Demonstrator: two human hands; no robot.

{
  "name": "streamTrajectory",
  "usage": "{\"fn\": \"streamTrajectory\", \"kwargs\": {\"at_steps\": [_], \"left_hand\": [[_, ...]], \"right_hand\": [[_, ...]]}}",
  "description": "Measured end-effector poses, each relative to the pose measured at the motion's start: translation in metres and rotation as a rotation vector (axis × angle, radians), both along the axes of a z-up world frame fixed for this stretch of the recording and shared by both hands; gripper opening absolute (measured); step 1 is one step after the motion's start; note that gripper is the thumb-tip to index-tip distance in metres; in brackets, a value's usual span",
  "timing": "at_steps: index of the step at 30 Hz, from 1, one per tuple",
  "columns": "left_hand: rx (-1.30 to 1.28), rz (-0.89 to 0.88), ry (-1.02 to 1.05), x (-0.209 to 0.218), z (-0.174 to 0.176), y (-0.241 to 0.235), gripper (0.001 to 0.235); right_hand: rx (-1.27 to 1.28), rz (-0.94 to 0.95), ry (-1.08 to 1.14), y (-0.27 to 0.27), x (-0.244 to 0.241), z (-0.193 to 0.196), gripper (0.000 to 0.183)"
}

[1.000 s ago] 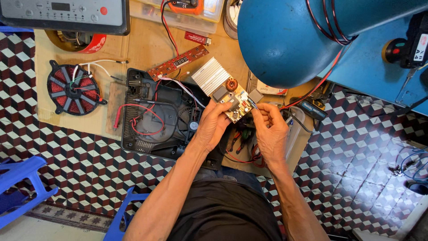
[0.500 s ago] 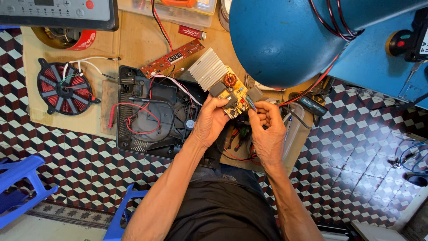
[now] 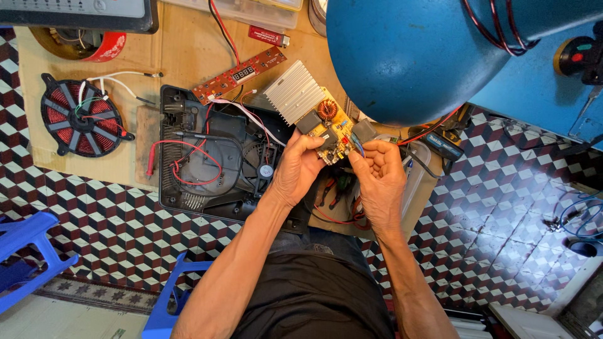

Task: The person holds a circuit board with a heatsink, rotates it to inspect both sides, and uses a soldering iron to touch several points on the board. The person then uses a pair of pliers to adjust a component on the board.

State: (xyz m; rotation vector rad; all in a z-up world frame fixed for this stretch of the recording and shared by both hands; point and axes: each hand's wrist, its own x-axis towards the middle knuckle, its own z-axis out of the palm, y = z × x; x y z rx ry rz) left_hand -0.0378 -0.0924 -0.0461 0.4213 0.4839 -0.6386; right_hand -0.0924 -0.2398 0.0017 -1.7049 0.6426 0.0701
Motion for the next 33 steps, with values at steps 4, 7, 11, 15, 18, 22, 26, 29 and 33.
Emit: {"fn": "streamTrajectory", "kwargs": {"at_steps": [4, 7, 11, 15, 18, 22, 26, 29, 33], "left_hand": [[-0.001, 0.004, 0.009, -0.001, -0.003, 0.000, 0.051], [0.001, 0.003, 0.013, -0.001, -0.004, -0.001, 0.050], [0.003, 0.007, 0.018, 0.000, -0.004, -0.002, 0.051], [0.007, 0.009, 0.020, 0.002, -0.003, -0.002, 0.053], [0.024, 0.001, 0.025, 0.002, -0.003, -0.002, 0.053], [0.031, 0.002, 0.012, 0.001, -0.007, -0.002, 0.051], [0.035, -0.002, 0.005, 0.000, -0.011, -0.002, 0.048], [0.032, -0.001, 0.003, 0.000, -0.012, -0.002, 0.047], [0.036, -0.004, 0.004, 0.001, -0.011, -0.003, 0.047]], "right_hand": [[0.023, -0.002, -0.008, 0.000, 0.000, 0.000, 0.024], [0.037, -0.010, -0.007, 0.000, 0.001, -0.001, 0.025], [0.047, -0.025, -0.003, 0.000, 0.004, -0.002, 0.025], [0.039, -0.003, 0.004, -0.001, 0.005, -0.003, 0.024], [0.046, 0.014, 0.004, -0.003, 0.006, -0.004, 0.024], [0.070, 0.025, -0.020, -0.005, 0.007, -0.006, 0.024], [0.103, 0.020, -0.041, -0.006, 0.006, -0.006, 0.025], [0.107, 0.019, -0.042, -0.007, 0.006, -0.007, 0.025], [0.098, 0.031, -0.029, -0.008, 0.008, -0.008, 0.026]]}}
